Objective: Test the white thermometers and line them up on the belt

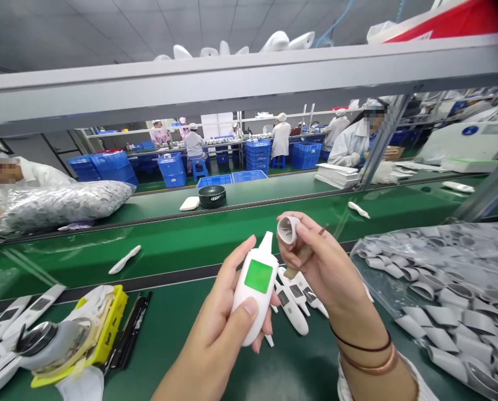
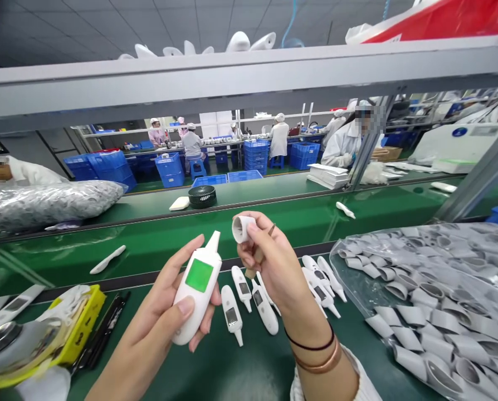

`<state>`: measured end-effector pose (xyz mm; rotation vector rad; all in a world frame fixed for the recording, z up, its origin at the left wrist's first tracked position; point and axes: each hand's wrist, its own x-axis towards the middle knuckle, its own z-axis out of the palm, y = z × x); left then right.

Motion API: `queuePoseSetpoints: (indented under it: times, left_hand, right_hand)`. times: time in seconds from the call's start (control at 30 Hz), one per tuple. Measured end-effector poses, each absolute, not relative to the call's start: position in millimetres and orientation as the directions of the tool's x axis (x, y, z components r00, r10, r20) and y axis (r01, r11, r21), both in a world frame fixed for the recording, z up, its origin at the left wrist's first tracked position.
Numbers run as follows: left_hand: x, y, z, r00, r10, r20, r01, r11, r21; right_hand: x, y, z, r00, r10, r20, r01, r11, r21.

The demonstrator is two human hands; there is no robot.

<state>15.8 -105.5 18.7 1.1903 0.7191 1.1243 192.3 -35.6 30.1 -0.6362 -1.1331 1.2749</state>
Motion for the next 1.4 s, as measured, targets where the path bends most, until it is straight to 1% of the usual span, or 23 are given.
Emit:
queuePoseSetpoints:
  times: [0.07, 0.17, 0.23, 0.27, 0.33, 0.4, 0.5, 0.6, 0.73, 0.8, 0.87, 0.97, 1.07, 1.17, 1.27, 1.4]
  left_hand:
    - [19, -108, 19, 0.254, 0.962, 0.104, -0.210, -0.051, 0.976]
    - [27, -111, 21, 0.095, 0.991, 0.098, -0.017, -0.097, 0.995]
    - [31, -111, 23, 0.057, 0.992, 0.111, 0.067, -0.115, 0.991]
    - [32, -110, 23, 0.052, 0.992, 0.118, 0.078, -0.122, 0.989]
    - [33, -110, 22, 0.054, 0.991, 0.125, 0.069, -0.128, 0.989]
    - [32, -110, 22, 0.050, 0.990, 0.128, 0.062, -0.131, 0.989]
    - [30, -110, 20, 0.048, 0.987, 0.152, 0.072, -0.155, 0.985]
    - [30, -111, 21, 0.050, 0.986, 0.162, 0.077, -0.165, 0.983]
    - [30, -112, 22, 0.062, 0.988, 0.144, 0.076, -0.148, 0.986]
    - [28, -112, 21, 0.083, 0.988, 0.128, 0.078, -0.135, 0.988]
    - [25, -109, 20, 0.107, 0.984, 0.142, 0.088, -0.152, 0.985]
    - [21, -101, 17, 0.120, 0.980, 0.159, 0.160, -0.177, 0.971]
    - [22, -95, 17, 0.103, 0.981, 0.162, 0.322, -0.187, 0.928]
    - [25, -96, 19, 0.099, 0.985, 0.145, 0.461, -0.174, 0.870]
    - [27, -99, 20, 0.103, 0.988, 0.111, 0.506, -0.148, 0.850]
    - [27, -100, 18, 0.137, 0.988, 0.070, 0.506, -0.130, 0.853]
  right_hand:
    - [191, -37, 29, -0.069, 0.950, 0.303, -0.425, 0.247, -0.871]
    - [190, -41, 27, -0.075, 0.922, 0.381, -0.423, 0.316, -0.849]
    - [189, -45, 27, -0.104, 0.885, 0.453, -0.360, 0.391, -0.847]
    - [189, -46, 27, -0.136, 0.862, 0.488, -0.304, 0.432, -0.849]
    - [189, -49, 28, -0.222, 0.816, 0.534, -0.192, 0.500, -0.844]
    - [189, -50, 29, -0.249, 0.793, 0.556, -0.149, 0.536, -0.831]
    - [189, -50, 30, -0.182, 0.798, 0.574, -0.174, 0.548, -0.818]
    - [186, -51, 30, -0.179, 0.798, 0.575, -0.137, 0.558, -0.818]
    - [179, -52, 24, -0.080, 0.791, 0.606, -0.076, 0.602, -0.795]
    - [174, -52, 19, -0.081, 0.782, 0.618, -0.044, 0.616, -0.786]
    - [170, -51, 14, -0.073, 0.769, 0.635, -0.045, 0.633, -0.773]
    - [166, -49, 11, -0.012, 0.747, 0.664, -0.046, 0.663, -0.747]
    - [168, -48, 11, 0.012, 0.714, 0.700, 0.003, 0.700, -0.714]
    - [172, -47, 13, -0.004, 0.674, 0.738, 0.029, 0.738, -0.674]
    - [174, -46, 14, -0.034, 0.675, 0.737, 0.010, 0.737, -0.675]
    - [173, -46, 15, -0.066, 0.719, 0.692, -0.031, 0.692, -0.721]
